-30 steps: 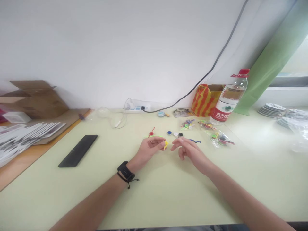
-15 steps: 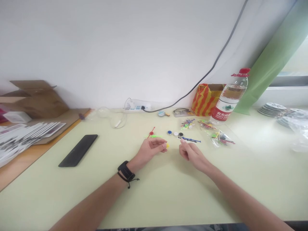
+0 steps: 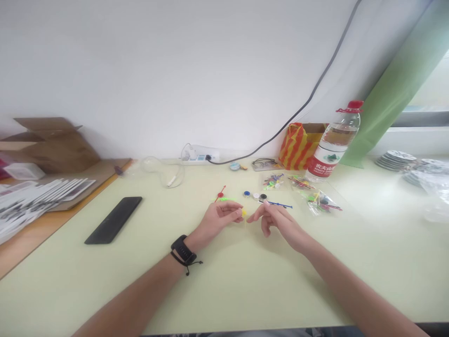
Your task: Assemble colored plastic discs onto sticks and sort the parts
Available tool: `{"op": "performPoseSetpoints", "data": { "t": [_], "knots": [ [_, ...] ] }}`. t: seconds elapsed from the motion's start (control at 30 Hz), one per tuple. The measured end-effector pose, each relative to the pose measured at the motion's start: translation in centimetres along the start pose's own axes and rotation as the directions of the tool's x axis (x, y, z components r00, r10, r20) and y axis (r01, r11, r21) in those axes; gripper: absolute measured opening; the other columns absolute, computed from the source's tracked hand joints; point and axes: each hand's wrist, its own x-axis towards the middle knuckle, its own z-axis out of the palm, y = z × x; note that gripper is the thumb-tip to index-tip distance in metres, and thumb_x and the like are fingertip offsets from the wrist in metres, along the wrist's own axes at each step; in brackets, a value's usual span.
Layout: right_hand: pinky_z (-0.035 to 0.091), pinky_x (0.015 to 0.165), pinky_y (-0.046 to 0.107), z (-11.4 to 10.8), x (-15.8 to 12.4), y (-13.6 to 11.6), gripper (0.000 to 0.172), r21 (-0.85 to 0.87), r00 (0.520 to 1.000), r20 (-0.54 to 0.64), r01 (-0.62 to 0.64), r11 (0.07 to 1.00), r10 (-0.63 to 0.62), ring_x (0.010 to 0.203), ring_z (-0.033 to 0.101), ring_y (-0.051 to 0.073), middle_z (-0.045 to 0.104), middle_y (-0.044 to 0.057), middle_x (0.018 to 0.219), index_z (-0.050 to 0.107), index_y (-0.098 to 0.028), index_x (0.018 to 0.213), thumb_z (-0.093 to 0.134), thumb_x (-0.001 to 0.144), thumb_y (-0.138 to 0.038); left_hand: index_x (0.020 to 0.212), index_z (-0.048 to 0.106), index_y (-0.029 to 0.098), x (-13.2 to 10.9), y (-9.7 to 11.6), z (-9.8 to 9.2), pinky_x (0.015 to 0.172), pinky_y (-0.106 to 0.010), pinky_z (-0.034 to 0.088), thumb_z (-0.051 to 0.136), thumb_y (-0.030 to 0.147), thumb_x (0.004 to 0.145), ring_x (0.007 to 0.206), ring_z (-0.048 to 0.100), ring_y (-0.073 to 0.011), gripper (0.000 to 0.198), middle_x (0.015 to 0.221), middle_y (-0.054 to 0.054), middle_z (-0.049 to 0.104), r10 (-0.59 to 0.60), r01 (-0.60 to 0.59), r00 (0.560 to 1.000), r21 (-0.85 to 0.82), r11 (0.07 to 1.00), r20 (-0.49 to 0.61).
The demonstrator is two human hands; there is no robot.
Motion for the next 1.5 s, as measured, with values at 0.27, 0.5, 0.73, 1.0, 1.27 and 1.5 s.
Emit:
{"op": "performPoseSetpoints", "data": {
  "t": [0.27, 0.5, 0.73, 1.0, 1.27, 1.5],
  "knots": [
    [0.049, 0.070, 0.035, 0.1, -0.2, -0.4, 0.052, -0.118, 0.999, -0.031, 0.008, 0.993, -0.011, 0.062, 0.058, 0.016, 0.071, 0.006, 0.089, 0.070, -0.020, 0.094, 0.041, 0.102, -0.062, 0.101, 0.076, 0.015, 0.0, 0.1, 0.1, 0.082, -0.034, 0.060, 0.083, 0.038, 0.082, 0.084, 0.073, -0.0203, 0.031, 0.096, -0.009, 0.077, -0.001, 0.001, 1.000, -0.017, 1.000, -0.008],
    [0.046, 0.066, 0.032, 0.7, -0.1, 0.6, 0.042, -0.065, 0.993, -0.113, -0.037, 0.997, 0.029, 0.062, 0.048, 0.013, 0.065, 0.002, 0.089, 0.067, -0.025, 0.109, 0.051, 0.098, -0.062, 0.105, 0.076, 0.015, 0.1, 0.0, 0.0, 0.083, -0.033, 0.059, 0.081, 0.037, 0.085, 0.084, 0.072, -0.0185, 0.030, 0.097, -0.009, 0.077, 0.005, -0.005, 1.000, -0.006, 1.000, 0.000],
    [0.039, 0.061, 0.032, 0.0, 0.2, 0.3, 0.079, 0.085, 0.983, 0.159, -0.110, 0.990, 0.096, 0.058, 0.040, 0.016, 0.047, 0.003, 0.063, 0.048, -0.020, 0.049, 0.021, 0.097, -0.077, 0.106, 0.076, 0.015, 0.0, 0.1, -0.1, 0.084, -0.034, 0.058, 0.080, 0.038, 0.085, 0.083, 0.071, -0.0183, 0.031, 0.099, -0.010, 0.076, 0.004, -0.004, 1.000, 0.003, 1.000, -0.001],
    [0.045, 0.067, 0.033, -0.4, 0.5, 0.7, 0.064, 0.093, 0.996, 0.043, -0.080, 0.992, 0.076, 0.057, 0.051, 0.013, 0.074, 0.010, 0.104, 0.068, -0.019, 0.084, 0.035, 0.098, -0.073, 0.105, 0.076, 0.015, 0.1, 0.1, 0.0, 0.084, -0.035, 0.060, 0.081, 0.039, 0.084, 0.084, 0.072, -0.0194, 0.033, 0.095, -0.009, 0.076, 0.001, -0.001, 1.000, 0.010, 1.000, -0.005],
    [0.049, 0.068, 0.035, 0.0, 0.2, 0.2, 0.053, 0.026, 0.997, 0.010, -0.072, 0.997, 0.072, 0.061, 0.056, 0.014, 0.073, 0.008, 0.099, 0.069, -0.020, 0.093, 0.044, 0.098, -0.067, 0.105, 0.075, 0.014, 0.0, 0.3, 0.1, 0.084, -0.036, 0.061, 0.082, 0.040, 0.083, 0.085, 0.074, -0.0213, 0.034, 0.096, -0.010, 0.077, 0.008, -0.008, 1.000, 0.024, 1.000, 0.002],
    [0.039, 0.054, 0.029, 0.4, 0.7, 1.8, 0.034, -0.319, 0.995, -0.029, 0.081, 0.944, -0.096, 0.057, 0.045, 0.011, 0.065, 0.002, 0.094, 0.065, -0.024, 0.106, 0.063, 0.092, -0.055, 0.110, 0.075, 0.016, -0.1, 0.1, 0.1, 0.089, -0.040, 0.061, 0.079, 0.042, 0.085, 0.092, 0.075, -0.0239, 0.036, 0.107, -0.012, 0.076, -0.007, 0.006, 0.999, 0.012, 1.000, 0.053]
  ]
}}
